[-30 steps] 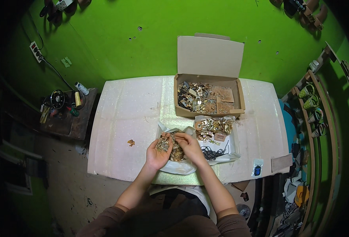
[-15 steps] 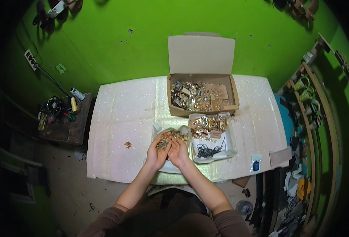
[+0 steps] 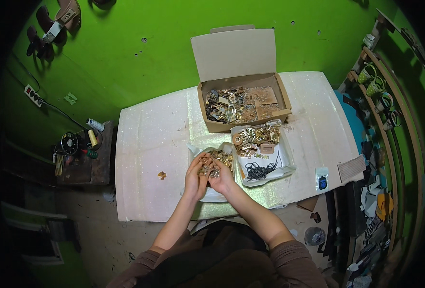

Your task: Sorting small metal shoe buckles and accessories into containers on a table.

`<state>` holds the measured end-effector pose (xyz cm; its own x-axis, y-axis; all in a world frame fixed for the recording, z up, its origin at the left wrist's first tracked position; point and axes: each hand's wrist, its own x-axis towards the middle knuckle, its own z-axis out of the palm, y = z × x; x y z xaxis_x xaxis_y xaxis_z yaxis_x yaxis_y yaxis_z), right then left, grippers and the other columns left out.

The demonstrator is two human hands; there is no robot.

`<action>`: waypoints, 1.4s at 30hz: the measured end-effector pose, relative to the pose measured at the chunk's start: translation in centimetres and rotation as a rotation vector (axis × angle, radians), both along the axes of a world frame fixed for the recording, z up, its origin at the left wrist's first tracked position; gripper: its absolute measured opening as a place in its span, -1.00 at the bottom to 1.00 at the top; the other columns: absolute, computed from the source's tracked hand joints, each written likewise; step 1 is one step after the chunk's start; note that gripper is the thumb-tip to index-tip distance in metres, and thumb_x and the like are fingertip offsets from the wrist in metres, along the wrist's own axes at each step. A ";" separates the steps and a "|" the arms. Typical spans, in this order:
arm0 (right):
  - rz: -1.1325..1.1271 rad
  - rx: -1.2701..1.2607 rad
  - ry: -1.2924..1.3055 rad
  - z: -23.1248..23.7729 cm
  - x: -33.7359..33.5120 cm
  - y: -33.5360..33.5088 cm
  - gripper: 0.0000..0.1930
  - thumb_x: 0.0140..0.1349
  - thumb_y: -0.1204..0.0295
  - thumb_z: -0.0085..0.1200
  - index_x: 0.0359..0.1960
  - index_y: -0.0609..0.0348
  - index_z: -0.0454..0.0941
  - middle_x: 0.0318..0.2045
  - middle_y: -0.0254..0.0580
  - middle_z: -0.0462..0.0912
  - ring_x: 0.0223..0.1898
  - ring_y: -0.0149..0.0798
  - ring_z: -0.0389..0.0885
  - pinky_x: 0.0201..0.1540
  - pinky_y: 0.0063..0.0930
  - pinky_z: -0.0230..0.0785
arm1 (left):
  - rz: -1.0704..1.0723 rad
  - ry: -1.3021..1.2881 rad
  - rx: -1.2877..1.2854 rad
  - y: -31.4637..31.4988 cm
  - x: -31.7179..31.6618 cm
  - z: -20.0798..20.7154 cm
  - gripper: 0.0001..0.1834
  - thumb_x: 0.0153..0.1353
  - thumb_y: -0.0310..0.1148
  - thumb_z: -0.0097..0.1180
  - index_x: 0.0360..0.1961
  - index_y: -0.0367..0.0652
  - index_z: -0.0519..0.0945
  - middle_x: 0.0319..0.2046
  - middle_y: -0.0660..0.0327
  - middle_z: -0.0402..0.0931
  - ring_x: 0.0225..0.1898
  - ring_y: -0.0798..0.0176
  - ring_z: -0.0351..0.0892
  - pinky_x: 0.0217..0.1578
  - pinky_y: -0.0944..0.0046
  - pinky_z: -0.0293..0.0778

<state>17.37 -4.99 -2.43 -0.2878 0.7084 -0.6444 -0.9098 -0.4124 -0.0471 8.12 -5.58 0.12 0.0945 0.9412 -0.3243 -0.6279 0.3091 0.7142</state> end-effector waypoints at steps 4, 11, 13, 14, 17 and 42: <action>0.031 0.007 -0.005 -1.3 0.9 0.0 -0.85 0.18 0.49 -0.14 -0.23 0.24 0.39 -0.36 -0.27 0.49 -0.35 -0.42 0.50 -0.24 -0.56 0.44 | 0.045 -0.276 -0.095 0.2 -1.3 -0.8 -0.62 0.17 -0.53 -0.33 0.05 -0.25 0.24 -0.04 0.08 0.32 -0.02 0.19 0.33 0.04 0.21 0.25; 0.091 0.027 -0.169 0.1 2.6 1.5 -0.84 0.21 0.54 -0.23 -0.20 0.36 0.29 -0.33 -0.02 0.44 -0.29 -0.20 0.51 -0.22 -0.45 0.51 | 0.077 -0.475 -0.194 -0.1 -2.7 -2.7 -0.64 0.19 -0.51 -0.33 0.04 -0.12 0.27 -0.05 0.15 0.35 0.01 0.20 0.31 0.05 0.15 0.24; 0.178 0.040 -0.255 0.7 2.8 1.8 -0.83 0.20 0.56 -0.22 -0.17 0.34 0.26 -0.34 -0.03 0.44 -0.33 -0.22 0.52 -0.26 -0.47 0.51 | 0.077 -0.490 -0.204 -0.3 -2.7 -2.8 -0.64 0.19 -0.50 -0.33 0.04 -0.12 0.28 -0.05 0.16 0.35 0.02 0.21 0.31 0.05 0.15 0.24; 0.094 0.047 -0.242 1.3 2.4 1.6 -0.82 0.19 0.57 -0.22 -0.16 0.30 0.24 -0.29 0.02 0.45 -0.36 -0.25 0.50 -0.31 -0.49 0.51 | 0.081 -0.483 -0.201 -0.3 -2.7 -2.8 -0.64 0.19 -0.50 -0.33 0.03 -0.12 0.28 -0.05 0.16 0.35 0.02 0.21 0.31 0.05 0.15 0.25; 0.258 0.142 -0.261 2.8 3.0 1.4 -0.75 0.18 0.58 -0.22 -0.07 0.27 0.25 -0.21 -0.02 0.46 -0.32 -0.30 0.48 -0.24 -0.50 0.46 | 0.087 -0.469 -0.197 -0.1 -2.7 -2.6 -0.65 0.19 -0.50 -0.33 0.02 -0.13 0.30 -0.05 0.16 0.36 0.00 0.22 0.33 0.05 0.15 0.25; 0.221 1.468 -2.149 6.0 2.8 1.1 -0.87 -0.01 0.40 0.04 -0.43 0.13 0.45 -0.46 -0.20 0.47 -0.41 -0.17 0.49 -0.39 -0.38 0.35 | -0.068 -0.630 -0.313 -0.3 -1.6 -2.2 -0.71 0.23 -0.30 -0.31 -0.15 -0.25 0.34 -0.19 0.14 0.42 -0.13 0.22 0.42 -0.05 0.22 0.35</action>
